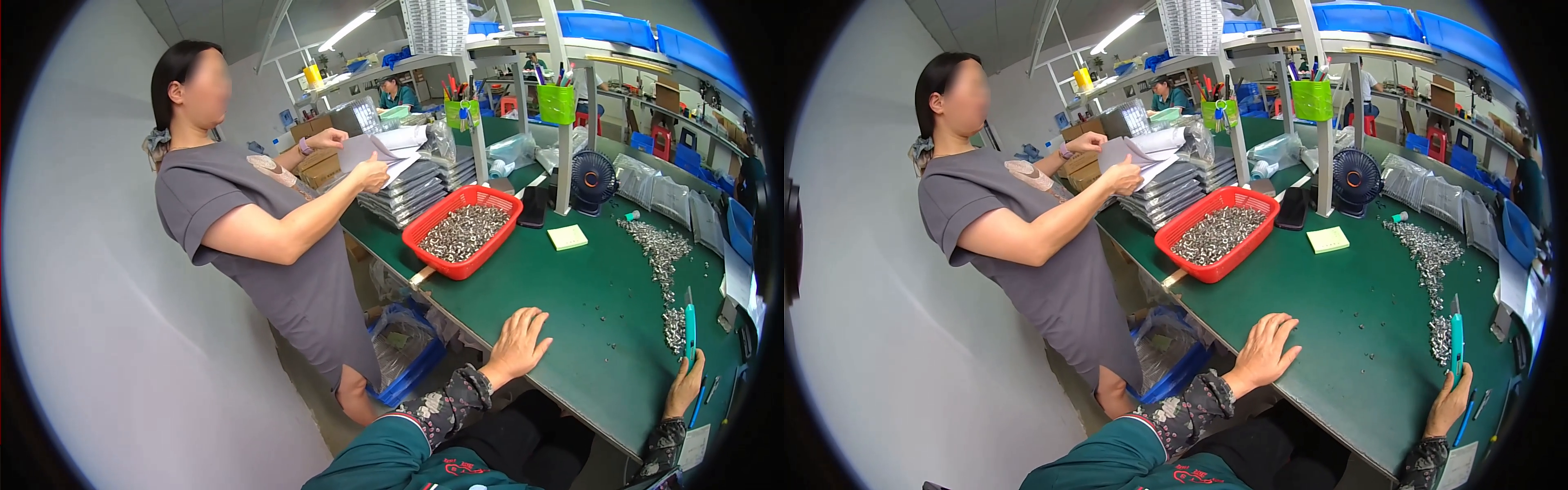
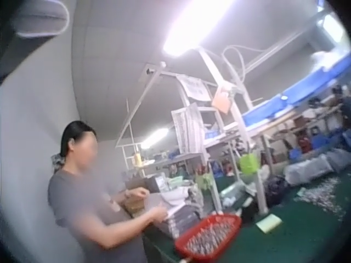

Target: Using a utility knife to remove excess material and burrs from small metal components on a workbench.

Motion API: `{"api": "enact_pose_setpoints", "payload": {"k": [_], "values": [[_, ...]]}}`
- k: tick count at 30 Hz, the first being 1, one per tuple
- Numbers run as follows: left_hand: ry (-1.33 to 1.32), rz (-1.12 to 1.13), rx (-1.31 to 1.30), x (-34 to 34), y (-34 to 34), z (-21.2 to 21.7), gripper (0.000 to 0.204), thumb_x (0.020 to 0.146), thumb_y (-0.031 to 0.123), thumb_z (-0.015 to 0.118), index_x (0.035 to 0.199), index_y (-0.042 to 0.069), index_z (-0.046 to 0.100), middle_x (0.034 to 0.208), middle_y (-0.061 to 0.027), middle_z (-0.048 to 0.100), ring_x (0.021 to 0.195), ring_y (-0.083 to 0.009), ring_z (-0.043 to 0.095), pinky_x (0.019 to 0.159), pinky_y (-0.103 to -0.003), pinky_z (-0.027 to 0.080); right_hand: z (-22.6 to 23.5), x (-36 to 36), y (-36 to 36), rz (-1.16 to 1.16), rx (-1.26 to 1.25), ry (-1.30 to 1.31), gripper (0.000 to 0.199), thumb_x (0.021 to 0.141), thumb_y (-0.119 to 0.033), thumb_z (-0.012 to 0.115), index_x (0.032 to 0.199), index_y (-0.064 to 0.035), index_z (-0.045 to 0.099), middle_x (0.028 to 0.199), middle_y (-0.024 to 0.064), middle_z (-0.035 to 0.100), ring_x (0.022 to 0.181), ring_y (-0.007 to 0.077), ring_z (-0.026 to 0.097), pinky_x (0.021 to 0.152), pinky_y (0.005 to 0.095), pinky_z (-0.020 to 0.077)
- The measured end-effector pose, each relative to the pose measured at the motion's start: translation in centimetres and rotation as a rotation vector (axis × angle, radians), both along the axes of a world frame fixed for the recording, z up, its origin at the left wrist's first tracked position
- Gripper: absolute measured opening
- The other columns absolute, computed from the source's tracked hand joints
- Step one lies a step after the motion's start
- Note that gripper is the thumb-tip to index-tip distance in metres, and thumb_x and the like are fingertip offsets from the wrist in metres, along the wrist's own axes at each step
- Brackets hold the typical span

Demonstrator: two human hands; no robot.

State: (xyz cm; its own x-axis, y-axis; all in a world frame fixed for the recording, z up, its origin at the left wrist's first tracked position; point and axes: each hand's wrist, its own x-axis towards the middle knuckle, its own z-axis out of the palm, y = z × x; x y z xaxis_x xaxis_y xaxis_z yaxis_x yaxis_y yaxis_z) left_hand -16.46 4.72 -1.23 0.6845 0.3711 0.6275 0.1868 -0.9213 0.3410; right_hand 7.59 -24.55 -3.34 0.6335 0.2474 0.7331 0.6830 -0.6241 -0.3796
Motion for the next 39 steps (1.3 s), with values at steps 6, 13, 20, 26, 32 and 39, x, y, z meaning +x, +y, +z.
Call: {"api": "enact_pose_setpoints", "payload": {"k": [6,13,20,26,32,39], "values": [[0.029,0.017,-0.032,-0.5,-0.3,0.5,0.045,0.076,0.025,0.054,0.113,0.002,0.04,0.112,-0.0135,0.04,0.108,-0.0287,0.036,0.09,-0.039,0.031,0.7,0.7,-0.2,-0.043,0.269,0.128,0.033,0.087,-0.023,0.047,0.11,-0.001,0.041,0.096,0.013,0.051,0.085,0.0234,0.05,0.076,0.0295,0.038],[-0.098,-0.086,-0.022,1.6,-0.2,0.8,0.04,0.069,0.022,0.061,0.101,0.003,0.047,0.101,-0.0146,0.047,0.096,-0.0311,0.042,0.083,-0.04,0.034,2.2,2.4,-0.6,-0.028,0.593,0.311,0.034,0.081,-0.022,0.057,0.101,0.0034,0.049,0.096,0.0072,0.05,0.09,0.0163,0.045,0.083,0.0264,0.0342],[-0.088,-0.312,0.03,4.4,-1.3,5.6,0.01,0.071,0.007,0.062,0.072,0.004,0.052,0.065,-0.0054,0.049,0.063,-0.0224,0.049,0.067,-0.032,0.037,4.1,4.3,3.6,0.089,0.802,0.227,0.024,0.079,-0.019,0.059,0.089,0.0012,0.051,0.075,0.0021,0.05,0.07,0.0094,0.045,0.063,0.0235,0.0382],[0.113,-0.679,-0.176,10.9,-8.3,7.4,0.039,0.07,-0.006,0.057,0.106,0.003,0.046,0.088,-0.0103,0.048,0.071,-0.0176,0.054,0.065,-0.026,0.046,3.5,4.0,0.8,0.082,0.874,0.295,0.02,0.079,-0.018,0.059,0.085,-0.0006,0.05,0.065,-0.0028,0.044,0.058,0.0038,0.036,0.049,0.0194,0.0315],[0.329,-0.774,0.054,17.8,-15.0,6.2,0.034,0.072,0.01,0.06,0.103,0.005,0.047,0.097,-0.0118,0.048,0.083,-0.0248,0.052,0.067,-0.034,0.045,4.4,3.7,0.8,0.071,0.956,0.281,0.019,0.08,-0.017,0.058,0.082,-0.0006,0.049,0.063,-0.0021,0.046,0.056,0.0043,0.038,0.049,0.0202,0.0333],[0.26,-0.688,0.289,23.2,-18.4,2.7,0.037,0.069,0.017,0.063,0.099,0.003,0.047,0.097,-0.0129,0.047,0.085,-0.028,0.049,0.068,-0.036,0.045,5.4,3.4,0.1,-0.063,0.962,0.282,0.017,0.08,-0.015,0.056,0.083,0.001,0.05,0.07,0.0065,0.055,0.062,0.0128,0.05,0.056,0.0267,0.0404]]}}
